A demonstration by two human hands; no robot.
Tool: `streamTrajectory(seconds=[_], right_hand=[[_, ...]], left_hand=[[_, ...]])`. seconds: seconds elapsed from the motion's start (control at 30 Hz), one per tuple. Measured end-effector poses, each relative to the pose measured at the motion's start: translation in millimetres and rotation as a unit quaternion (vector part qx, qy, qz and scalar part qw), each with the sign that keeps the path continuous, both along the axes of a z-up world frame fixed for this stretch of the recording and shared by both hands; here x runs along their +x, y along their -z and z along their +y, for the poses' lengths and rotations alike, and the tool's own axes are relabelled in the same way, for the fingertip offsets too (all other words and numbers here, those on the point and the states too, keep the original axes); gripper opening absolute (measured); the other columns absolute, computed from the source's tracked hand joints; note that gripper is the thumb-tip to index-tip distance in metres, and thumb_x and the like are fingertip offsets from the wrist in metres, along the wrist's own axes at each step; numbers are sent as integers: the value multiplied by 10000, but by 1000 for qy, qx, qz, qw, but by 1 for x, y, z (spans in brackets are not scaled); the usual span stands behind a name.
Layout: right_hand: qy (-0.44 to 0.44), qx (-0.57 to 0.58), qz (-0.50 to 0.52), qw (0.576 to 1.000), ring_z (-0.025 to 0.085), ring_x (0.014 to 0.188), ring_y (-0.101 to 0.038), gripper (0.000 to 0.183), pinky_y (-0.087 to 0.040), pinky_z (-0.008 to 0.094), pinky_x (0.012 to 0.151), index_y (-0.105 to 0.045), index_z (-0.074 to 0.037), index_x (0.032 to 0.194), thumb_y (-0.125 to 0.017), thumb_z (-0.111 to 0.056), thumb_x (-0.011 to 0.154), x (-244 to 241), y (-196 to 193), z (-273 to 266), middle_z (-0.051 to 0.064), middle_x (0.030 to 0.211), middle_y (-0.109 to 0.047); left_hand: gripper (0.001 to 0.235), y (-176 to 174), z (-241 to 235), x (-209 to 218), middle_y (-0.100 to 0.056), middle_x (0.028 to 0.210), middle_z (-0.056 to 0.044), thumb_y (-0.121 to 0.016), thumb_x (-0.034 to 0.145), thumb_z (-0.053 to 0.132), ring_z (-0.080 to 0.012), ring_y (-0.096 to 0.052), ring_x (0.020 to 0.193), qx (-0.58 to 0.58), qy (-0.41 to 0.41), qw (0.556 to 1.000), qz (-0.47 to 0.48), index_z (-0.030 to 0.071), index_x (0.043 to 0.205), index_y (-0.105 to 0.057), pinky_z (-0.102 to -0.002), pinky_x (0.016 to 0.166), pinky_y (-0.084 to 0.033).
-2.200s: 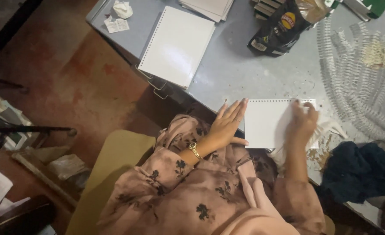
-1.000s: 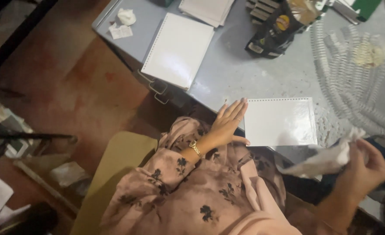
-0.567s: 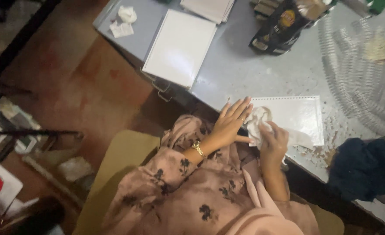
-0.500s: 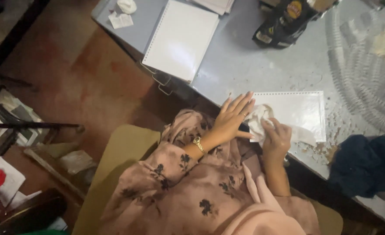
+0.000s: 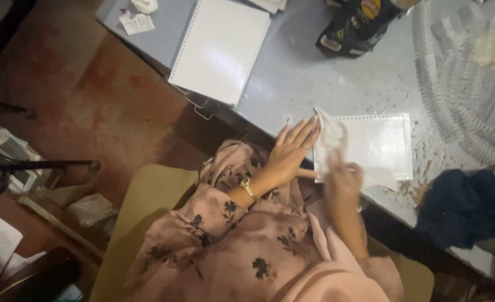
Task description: Cleaning notebook covers with a cloth and stacking them in a print shop finishing area.
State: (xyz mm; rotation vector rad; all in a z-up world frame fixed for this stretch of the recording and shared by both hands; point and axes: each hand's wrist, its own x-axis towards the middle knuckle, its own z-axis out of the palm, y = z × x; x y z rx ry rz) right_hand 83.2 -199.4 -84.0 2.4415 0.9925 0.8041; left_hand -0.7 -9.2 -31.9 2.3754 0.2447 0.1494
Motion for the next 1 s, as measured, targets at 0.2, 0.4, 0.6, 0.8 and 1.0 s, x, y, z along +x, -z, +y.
streamTrajectory(seconds=[0.2, 0.4, 0.6, 0.8, 1.0], right_hand=[[-206, 355, 289, 865, 274, 1072, -582, 416, -450, 350, 943, -763, -202, 1288, -613, 5, 961, 23, 20, -33, 8, 1362, -719], [-103, 431, 250, 861, 388, 1276, -688, 249, -444, 349, 1072, -781, 100, 1212, -676, 231, 1028, 84, 15, -93, 198, 1291, -484], [-157, 214, 150, 952, 293, 1051, -706, 452, -469, 429, 999, -697, 53, 1337, -607, 167, 909, 21, -21, -32, 231, 1256, -721], [-288, 321, 310, 847, 216, 1239, -678, 413, -444, 411, 1061, -718, -127, 1300, -683, -59, 894, 18, 3, -29, 85, 1376, -705], [-130, 408, 301, 852, 423, 1318, -634, 215, -387, 432, 1040, -701, 128, 1205, -641, 193, 1009, 93, 0, -61, 331, 1349, -672]], left_hand=[[1156, 1, 1, 1, -194, 1702, -154, -850, 705, 565, -329, -115, 1587, 51, 2, 999, 11, 53, 1590, -312, -545, 1274, -21], [1339, 17, -1, -3, -13, 1742, -56, -775, 715, 757, -265, -94, 1620, 124, 0, 992, -16, 150, 1656, -41, -501, 1312, -35], [1239, -4, 4, 2, -124, 1723, -145, -849, 712, 576, -336, -107, 1582, 28, -7, 1000, 5, 78, 1637, -193, -557, 1259, 0], [1250, 5, 4, 2, -132, 1727, -128, -810, 680, 626, -334, -115, 1589, 34, -3, 999, -15, 103, 1638, -200, -567, 1271, -18], [1260, 11, 0, 2, -130, 1729, -123, -764, 680, 689, -320, -114, 1589, 28, -12, 999, -15, 109, 1641, -193, -552, 1278, 1]])
